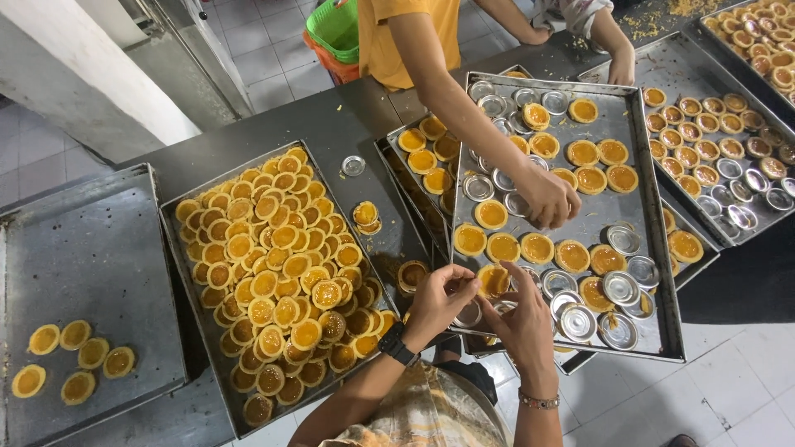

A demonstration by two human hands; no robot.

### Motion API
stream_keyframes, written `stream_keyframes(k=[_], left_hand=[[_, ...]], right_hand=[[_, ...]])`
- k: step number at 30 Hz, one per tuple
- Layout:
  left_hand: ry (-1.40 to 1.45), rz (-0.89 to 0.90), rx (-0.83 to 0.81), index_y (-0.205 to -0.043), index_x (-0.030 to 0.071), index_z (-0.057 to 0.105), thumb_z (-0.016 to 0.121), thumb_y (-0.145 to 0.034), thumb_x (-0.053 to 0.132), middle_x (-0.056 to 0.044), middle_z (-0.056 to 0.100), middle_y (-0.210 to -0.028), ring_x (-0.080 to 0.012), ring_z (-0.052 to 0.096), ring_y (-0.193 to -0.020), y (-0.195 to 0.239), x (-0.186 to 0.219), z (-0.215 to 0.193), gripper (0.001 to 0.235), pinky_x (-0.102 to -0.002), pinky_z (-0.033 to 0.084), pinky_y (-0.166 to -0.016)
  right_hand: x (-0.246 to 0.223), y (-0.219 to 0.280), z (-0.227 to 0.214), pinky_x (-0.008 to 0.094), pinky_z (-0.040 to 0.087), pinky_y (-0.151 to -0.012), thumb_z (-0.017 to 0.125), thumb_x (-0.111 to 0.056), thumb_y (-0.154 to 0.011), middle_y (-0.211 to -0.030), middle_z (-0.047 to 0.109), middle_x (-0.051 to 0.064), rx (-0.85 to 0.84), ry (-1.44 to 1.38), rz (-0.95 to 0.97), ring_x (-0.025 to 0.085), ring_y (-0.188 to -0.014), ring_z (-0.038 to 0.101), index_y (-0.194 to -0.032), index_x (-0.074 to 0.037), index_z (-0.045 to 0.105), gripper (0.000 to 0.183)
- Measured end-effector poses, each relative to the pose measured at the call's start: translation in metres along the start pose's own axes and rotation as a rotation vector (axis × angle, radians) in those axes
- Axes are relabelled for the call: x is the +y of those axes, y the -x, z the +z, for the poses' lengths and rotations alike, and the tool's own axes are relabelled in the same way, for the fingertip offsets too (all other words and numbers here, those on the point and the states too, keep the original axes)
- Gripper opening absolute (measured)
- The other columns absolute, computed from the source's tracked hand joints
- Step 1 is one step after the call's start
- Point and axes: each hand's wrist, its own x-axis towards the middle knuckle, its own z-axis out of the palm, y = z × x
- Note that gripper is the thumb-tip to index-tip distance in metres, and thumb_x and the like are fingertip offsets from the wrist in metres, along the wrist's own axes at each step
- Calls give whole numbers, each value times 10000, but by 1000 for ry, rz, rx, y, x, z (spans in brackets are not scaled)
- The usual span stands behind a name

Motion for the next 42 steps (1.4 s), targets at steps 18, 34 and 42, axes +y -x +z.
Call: stream_keyframes(k=[18,34,42], left_hand=[[-85,37,-27,-1040,67,727,688,-935,509,-84,787,-1019,-169,753,-925,-4,6,2,456,-287,625,-758],[-221,58,-165,-908,145,598,630,-1006,377,-12,687,-808,-133,629,-712,-11,-2,2,254,-323,515,-643],[-182,37,-141,-1018,127,605,540,-1009,547,-34,714,-921,-162,690,-781,-8,10,5,426,-332,525,-640]], right_hand=[[25,-1,6,445,645,-827,889,-269,-818,-1308,725,90,-40,188,-193,282,-1071,757,-1458,-183,471,769],[39,1,15,383,612,-661,861,-366,-828,-1213,782,51,-31,260,-210,207,-720,756,-1471,-238,508,745],[34,1,13,383,623,-678,869,-380,-818,-1213,769,20,-30,212,-123,187,-744,764,-1439,-235,513,731]])
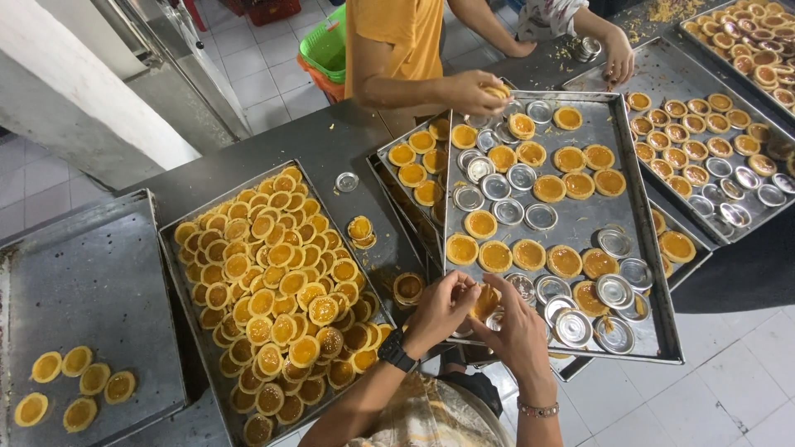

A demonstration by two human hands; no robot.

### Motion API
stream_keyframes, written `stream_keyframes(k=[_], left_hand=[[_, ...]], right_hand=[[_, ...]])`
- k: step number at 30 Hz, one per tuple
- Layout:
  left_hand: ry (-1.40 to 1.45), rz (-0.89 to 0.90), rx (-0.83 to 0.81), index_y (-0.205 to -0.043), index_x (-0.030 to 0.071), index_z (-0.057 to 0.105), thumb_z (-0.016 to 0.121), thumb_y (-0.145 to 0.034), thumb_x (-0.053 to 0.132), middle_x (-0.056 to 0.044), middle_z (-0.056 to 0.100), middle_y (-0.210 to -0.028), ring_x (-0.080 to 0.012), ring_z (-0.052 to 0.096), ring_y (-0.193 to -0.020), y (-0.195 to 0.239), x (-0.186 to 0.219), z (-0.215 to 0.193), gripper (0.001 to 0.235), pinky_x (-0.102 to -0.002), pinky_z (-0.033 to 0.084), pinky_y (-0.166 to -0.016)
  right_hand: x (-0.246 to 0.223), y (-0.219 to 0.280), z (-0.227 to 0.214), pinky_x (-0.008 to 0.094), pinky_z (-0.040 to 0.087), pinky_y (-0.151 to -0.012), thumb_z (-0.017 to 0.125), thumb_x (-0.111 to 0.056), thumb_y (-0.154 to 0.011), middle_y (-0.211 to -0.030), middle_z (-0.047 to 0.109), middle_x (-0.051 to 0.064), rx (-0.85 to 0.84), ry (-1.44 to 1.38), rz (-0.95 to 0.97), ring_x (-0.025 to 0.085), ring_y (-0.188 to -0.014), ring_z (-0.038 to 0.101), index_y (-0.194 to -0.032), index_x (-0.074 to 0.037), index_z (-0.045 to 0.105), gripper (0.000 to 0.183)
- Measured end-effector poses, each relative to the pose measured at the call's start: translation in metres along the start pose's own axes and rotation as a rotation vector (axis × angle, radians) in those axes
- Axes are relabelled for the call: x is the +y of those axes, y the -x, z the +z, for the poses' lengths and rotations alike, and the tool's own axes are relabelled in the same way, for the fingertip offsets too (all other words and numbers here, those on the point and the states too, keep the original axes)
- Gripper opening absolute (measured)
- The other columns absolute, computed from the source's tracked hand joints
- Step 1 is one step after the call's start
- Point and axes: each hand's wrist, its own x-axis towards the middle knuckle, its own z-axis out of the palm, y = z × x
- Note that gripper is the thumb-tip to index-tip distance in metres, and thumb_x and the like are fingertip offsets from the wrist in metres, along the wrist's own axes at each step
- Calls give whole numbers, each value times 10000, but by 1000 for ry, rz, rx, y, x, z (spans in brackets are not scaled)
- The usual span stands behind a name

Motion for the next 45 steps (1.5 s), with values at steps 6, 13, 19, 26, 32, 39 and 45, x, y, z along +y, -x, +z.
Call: stream_keyframes(k=[6,13,19,26,32,39,45], left_hand=[[-52,20,21,-1136,96,702,510,-935,715,-66,798,-1081,-188,770,-921,-1,-5,2,678,-322,590,-710],[-107,81,56,-1147,93,757,667,-937,469,-49,820,-1130,-209,786,-1034,-1,-14,3,440,-353,610,-861],[-124,-6,-3,-1100,108,736,700,-908,444,-28,808,-1062,-157,750,-885,-2,-12,-2,389,-308,573,-712],[-139,62,-18,-973,106,703,736,-934,352,-8,776,-922,-151,728,-817,-3,-14,-2,252,-321,550,-708],[-192,61,40,-1149,97,741,742,-930,405,-56,820,-1142,-197,795,-1007,-2,-15,4,378,-331,633,-801],[-108,151,9,-1009,101,706,754,-942,403,-23,779,-946,-145,710,-770,-4,-2,-6,313,-296,555,-638],[-114,92,32,-1148,82,740,686,-948,515,-72,823,-1087,-180,794,-949,-4,-10,4,480,-293,644,-751]], right_hand=[[0,2,1,331,620,-605,859,-377,-834,-1233,762,-6,40,-39,-5,147,-639,740,-1423,-219,523,696],[4,3,5,380,681,-702,876,-266,-814,-1338,752,48,69,-66,-23,215,-957,822,-1424,-191,471,735],[9,4,12,355,628,-630,902,-276,-779,-1345,751,10,59,-25,-21,197,-869,802,-1445,-202,462,802],[6,2,9,358,617,-548,889,-282,-770,-1319,743,1,39,40,1,225,-872,795,-1461,-210,444,825],[-1,1,5,337,622,-573,873,-348,-817,-1282,770,8,96,-46,31,199,-940,832,-1404,-230,470,722],[2,-1,11,335,600,-521,815,-387,-833,-1221,800,18,89,-18,74,210,-872,832,-1434,-231,456,717],[1,-5,4,348,643,-561,800,-469,-872,-1235,790,60,115,-41,54,220,-899,842,-1431,-198,463,707]])
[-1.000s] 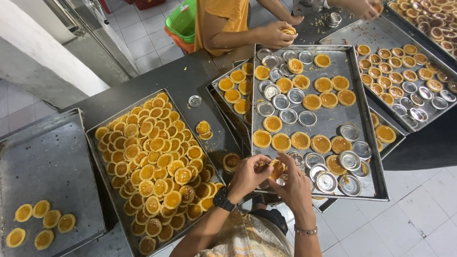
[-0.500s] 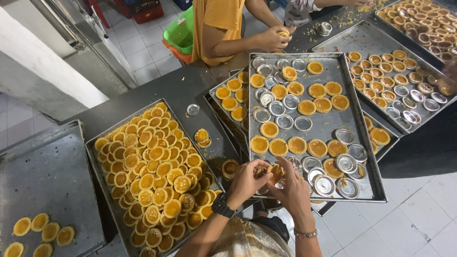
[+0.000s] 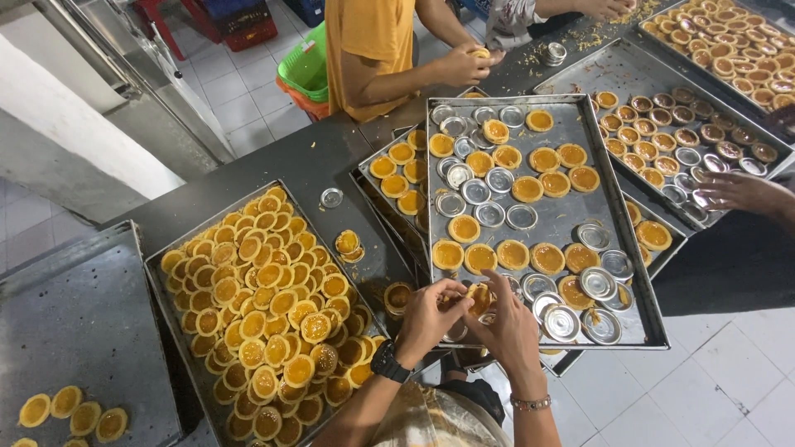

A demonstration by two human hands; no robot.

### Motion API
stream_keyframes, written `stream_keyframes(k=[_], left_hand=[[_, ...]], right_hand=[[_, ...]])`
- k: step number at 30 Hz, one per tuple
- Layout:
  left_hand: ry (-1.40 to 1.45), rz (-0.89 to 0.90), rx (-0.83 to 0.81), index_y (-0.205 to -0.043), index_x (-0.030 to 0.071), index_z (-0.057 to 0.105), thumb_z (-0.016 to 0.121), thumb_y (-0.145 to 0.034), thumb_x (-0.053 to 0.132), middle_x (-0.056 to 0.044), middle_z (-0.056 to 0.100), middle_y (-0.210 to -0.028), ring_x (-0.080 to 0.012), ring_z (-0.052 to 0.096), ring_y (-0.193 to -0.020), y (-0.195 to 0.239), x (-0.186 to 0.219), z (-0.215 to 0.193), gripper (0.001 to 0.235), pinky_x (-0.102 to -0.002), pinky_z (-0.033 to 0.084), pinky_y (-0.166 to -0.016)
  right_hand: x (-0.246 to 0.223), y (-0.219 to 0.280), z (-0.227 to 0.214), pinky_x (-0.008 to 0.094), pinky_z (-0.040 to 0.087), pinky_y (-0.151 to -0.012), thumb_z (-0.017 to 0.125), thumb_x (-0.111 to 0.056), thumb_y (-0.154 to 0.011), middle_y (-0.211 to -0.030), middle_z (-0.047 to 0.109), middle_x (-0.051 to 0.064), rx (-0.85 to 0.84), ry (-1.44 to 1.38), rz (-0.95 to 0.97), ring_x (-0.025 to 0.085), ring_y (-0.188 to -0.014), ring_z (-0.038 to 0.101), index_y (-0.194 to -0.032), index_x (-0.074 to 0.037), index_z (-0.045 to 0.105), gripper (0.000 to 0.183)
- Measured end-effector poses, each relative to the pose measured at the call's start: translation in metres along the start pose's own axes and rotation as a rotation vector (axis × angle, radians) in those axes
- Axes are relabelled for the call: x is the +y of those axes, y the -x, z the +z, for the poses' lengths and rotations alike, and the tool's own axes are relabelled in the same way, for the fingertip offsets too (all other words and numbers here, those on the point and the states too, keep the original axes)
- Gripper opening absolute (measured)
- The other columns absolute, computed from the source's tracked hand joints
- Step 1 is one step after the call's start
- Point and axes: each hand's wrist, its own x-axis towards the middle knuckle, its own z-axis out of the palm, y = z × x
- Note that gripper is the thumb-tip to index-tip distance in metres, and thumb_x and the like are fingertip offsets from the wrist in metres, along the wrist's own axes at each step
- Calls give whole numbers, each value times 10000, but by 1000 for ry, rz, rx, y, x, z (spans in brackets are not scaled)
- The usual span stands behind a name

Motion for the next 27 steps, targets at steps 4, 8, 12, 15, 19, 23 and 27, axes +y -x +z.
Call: stream_keyframes(k=[4,8,12,15,19,23,27], left_hand=[[5,-20,35,-1073,89,745,645,-953,548,-73,823,-1047,-191,790,-935,-1,0,1,486,-313,637,-798],[17,-29,44,-1029,97,737,652,-958,486,-61,812,-1011,-185,766,-931,-1,0,-4,405,-324,609,-804],[4,-10,23,-987,105,699,623,-962,520,-53,785,-956,-187,743,-884,-4,1,-6,423,-340,576,-778],[-9,-15,-11,-996,101,676,607,-973,526,-65,776,-949,-190,750,-842,-5,5,-8,432,-338,569,-720],[-27,-31,-71,-997,89,641,607,-989,461,-68,769,-922,-195,747,-788,-6,11,-11,374,-347,579,-669],[-25,2,-72,-971,98,631,605,-1005,431,-40,739,-881,-194,708,-749,-9,10,-10,335,-355,535,-667],[-57,-19,-102,-972,113,588,526,-1020,538,-35,718,-848,-192,688,-716,-9,9,-8,433,-362,513,-634]], right_hand=[[-4,0,-4,297,650,-544,859,-301,-860,-996,788,63,-81,-6,-44,188,-693,774,-1433,-215,461,702],[-3,5,-3,395,618,-576,794,-344,-898,-1256,729,103,-137,32,-43,264,-787,767,-1494,-216,462,694],[-2,4,-2,379,572,-560,777,-365,-909,-1160,764,83,-110,35,-40,260,-722,754,-1499,-234,461,682],[-2,4,-3,398,578,-567,770,-348,-905,-1171,759,90,-114,39,-40,283,-746,758,-1502,-231,455,686],[0,4,-4,394,605,-615,788,-341,-904,-1072,771,82,-104,-1,-51,255,-757,759,-1495,-206,451,694],[-1,4,-5,414,582,-628,788,-337,-890,-1108,771,94,-83,-5,-40,292,-816,759,-1498,-219,454,703],[-5,3,-7,396,610,-661,800,-302,-869,-1034,783,79,-123,-39,1,256,-839,777,-1494,-226,438,727]])
